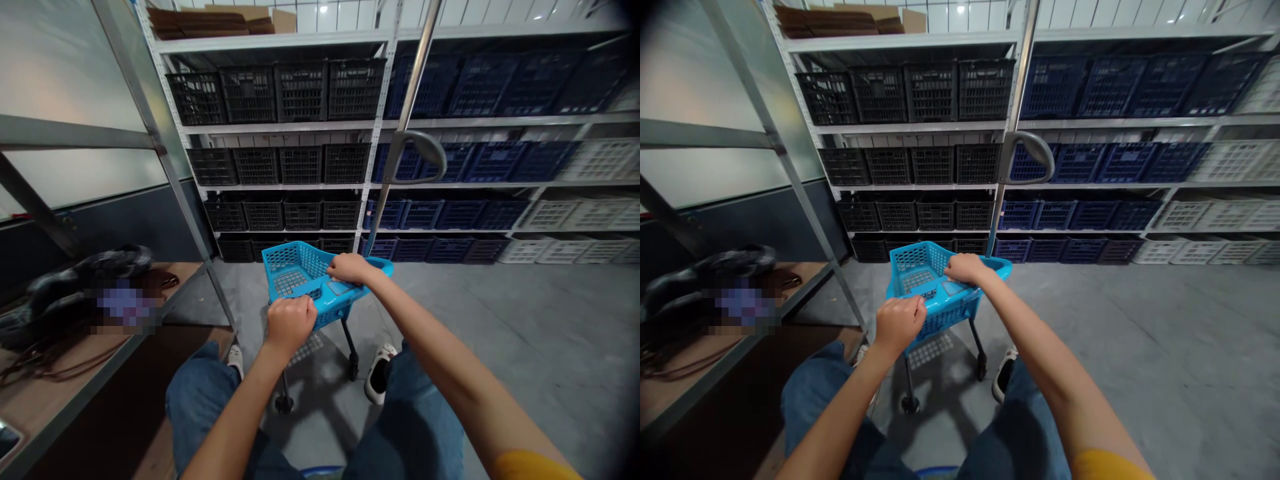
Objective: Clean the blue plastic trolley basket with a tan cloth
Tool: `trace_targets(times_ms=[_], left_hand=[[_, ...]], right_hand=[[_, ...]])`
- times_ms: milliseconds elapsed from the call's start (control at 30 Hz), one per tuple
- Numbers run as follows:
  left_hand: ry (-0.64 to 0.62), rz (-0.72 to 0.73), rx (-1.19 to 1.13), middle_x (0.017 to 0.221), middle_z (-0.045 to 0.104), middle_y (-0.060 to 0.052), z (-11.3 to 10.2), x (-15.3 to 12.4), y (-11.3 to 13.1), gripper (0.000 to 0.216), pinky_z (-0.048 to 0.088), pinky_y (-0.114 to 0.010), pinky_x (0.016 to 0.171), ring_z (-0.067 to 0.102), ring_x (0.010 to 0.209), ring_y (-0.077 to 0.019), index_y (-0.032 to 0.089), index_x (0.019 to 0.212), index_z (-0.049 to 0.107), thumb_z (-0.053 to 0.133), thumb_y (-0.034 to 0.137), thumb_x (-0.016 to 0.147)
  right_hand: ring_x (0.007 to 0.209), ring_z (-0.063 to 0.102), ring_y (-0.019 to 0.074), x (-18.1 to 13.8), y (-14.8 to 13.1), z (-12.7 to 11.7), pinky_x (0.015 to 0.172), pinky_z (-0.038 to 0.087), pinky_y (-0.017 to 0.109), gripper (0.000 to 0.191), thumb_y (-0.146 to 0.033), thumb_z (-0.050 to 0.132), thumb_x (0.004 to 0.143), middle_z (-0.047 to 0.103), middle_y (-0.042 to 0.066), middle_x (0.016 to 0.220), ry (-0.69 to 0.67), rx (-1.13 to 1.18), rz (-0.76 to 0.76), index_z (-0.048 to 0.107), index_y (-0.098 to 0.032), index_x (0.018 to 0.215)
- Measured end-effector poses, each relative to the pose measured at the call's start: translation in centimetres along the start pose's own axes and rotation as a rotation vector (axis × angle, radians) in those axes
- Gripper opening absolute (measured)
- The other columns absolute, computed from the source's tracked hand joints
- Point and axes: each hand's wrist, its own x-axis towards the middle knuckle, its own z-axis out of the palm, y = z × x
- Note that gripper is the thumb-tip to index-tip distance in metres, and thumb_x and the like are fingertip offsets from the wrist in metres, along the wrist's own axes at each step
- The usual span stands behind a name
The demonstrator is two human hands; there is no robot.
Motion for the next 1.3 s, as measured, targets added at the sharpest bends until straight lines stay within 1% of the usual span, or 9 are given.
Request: trace_targets(times_ms=[100, 200, 367, 500, 633, 767, 933, 1100, 1300], left_hand=[[-0.025, -0.007, 0.009, 0.058, 0.065, -0.004, -0.2, 0.0, -0.2, 0.035, 0.031, -0.031, 0.061, 0.059, 0.057, -0.0173, 0.020, 0.061, 0.061, 0.044, 0.026, 0.090], [-0.046, 0.001, 0.001, 0.059, 0.066, -0.005, -0.4, 0.0, -0.6, 0.036, 0.031, -0.031, 0.061, 0.059, 0.058, -0.0174, 0.019, 0.061, 0.061, 0.043, 0.027, 0.091], [-0.028, 0.023, -0.021, 0.059, 0.067, -0.004, -0.8, -0.1, -0.9, 0.036, 0.031, -0.031, 0.061, 0.058, 0.057, -0.0170, 0.020, 0.061, 0.061, 0.043, 0.026, 0.091], [-0.013, 0.056, -0.023, 0.059, 0.066, -0.003, -0.9, -0.2, -0.8, 0.035, 0.030, -0.032, 0.060, 0.057, 0.055, -0.0167, 0.020, 0.060, 0.060, 0.044, 0.026, 0.090], [-0.004, 0.071, -0.021, 0.058, 0.066, -0.002, -0.7, -0.2, -0.6, 0.034, 0.029, -0.032, 0.060, 0.058, 0.056, -0.0169, 0.021, 0.060, 0.060, 0.045, 0.026, 0.090], [-0.012, 0.043, -0.016, 0.059, 0.066, -0.002, -0.5, -0.1, -0.4, 0.034, 0.030, -0.032, 0.061, 0.058, 0.057, -0.0166, 0.020, 0.060, 0.060, 0.045, 0.026, 0.090], [-0.018, 0.005, -0.005, 0.059, 0.066, -0.003, -0.4, -0.3, -0.7, 0.035, 0.031, -0.032, 0.062, 0.059, 0.059, -0.0166, 0.020, 0.061, 0.062, 0.044, 0.027, 0.090], [-0.022, 0.003, 0.006, 0.059, 0.066, -0.003, -0.5, -0.4, -0.9, 0.035, 0.033, -0.031, 0.063, 0.059, 0.059, -0.0165, 0.020, 0.060, 0.062, 0.045, 0.027, 0.090], [-0.038, 0.012, 0.000, 0.059, 0.067, -0.003, -0.8, -0.3, -0.8, 0.036, 0.034, -0.031, 0.063, 0.059, 0.058, -0.0165, 0.020, 0.060, 0.062, 0.043, 0.027, 0.090]], right_hand=[[0.087, 0.063, 0.0212, -0.5, -3.3, 0.3, 0.069, 0.039, 0.026, 0.035, -0.037, 0.042, 0.090, 0.071, 0.009, 0.091, 0.051, 0.001, -0.142, 0.073, -0.019, 0.085], [0.088, 0.061, 0.0185, -2.1, -4.8, 0.4, 0.069, 0.037, 0.025, 0.033, -0.034, 0.043, 0.092, 0.069, 0.008, 0.093, 0.151, 0.009, -0.263, 0.071, -0.019, 0.083], [0.084, 0.056, 0.0143, -6.2, -3.6, 1.3, 0.071, 0.036, 0.024, 0.030, -0.037, 0.043, 0.096, 0.063, 0.004, 0.090, 0.359, 0.088, -0.545, 0.066, -0.020, 0.089], [0.087, 0.054, 0.0145, -8.1, -2.7, 2.3, 0.076, 0.036, 0.026, 0.032, -0.038, 0.037, 0.099, 0.062, 0.005, 0.093, 0.438, 0.116, -0.609, 0.064, -0.021, 0.098], [0.087, 0.057, 0.0154, -7.0, -3.3, 2.1, 0.073, 0.036, 0.025, 0.034, -0.038, 0.036, 0.099, 0.063, 0.005, 0.093, 0.389, 0.023, -0.487, 0.066, -0.022, 0.097], [0.092, 0.061, 0.0184, -3.6, -4.3, 0.7, 0.072, 0.039, 0.024, 0.035, -0.037, 0.038, 0.094, 0.068, 0.006, 0.102, 0.205, -0.029, -0.279, 0.070, -0.023, 0.093], [0.092, 0.065, 0.0239, -1.2, -1.5, -0.4, 0.075, 0.042, 0.028, 0.037, -0.041, 0.042, 0.089, 0.072, 0.008, 0.099, -0.024, 0.002, -0.035, 0.073, -0.024, 0.094], [0.089, 0.064, 0.0222, -2.3, 3.3, 0.4, 0.068, 0.040, 0.025, 0.041, -0.045, 0.038, 0.090, 0.072, 0.006, 0.097, 0.040, 0.089, 0.064, 0.072, -0.023, 0.088], [0.086, 0.064, 0.0237, -2.6, 5.8, 1.0, 0.063, 0.036, 0.026, 0.042, -0.045, 0.040, 0.090, 0.072, 0.010, 0.096, 0.009, 0.150, 0.165, 0.072, -0.019, 0.083]])
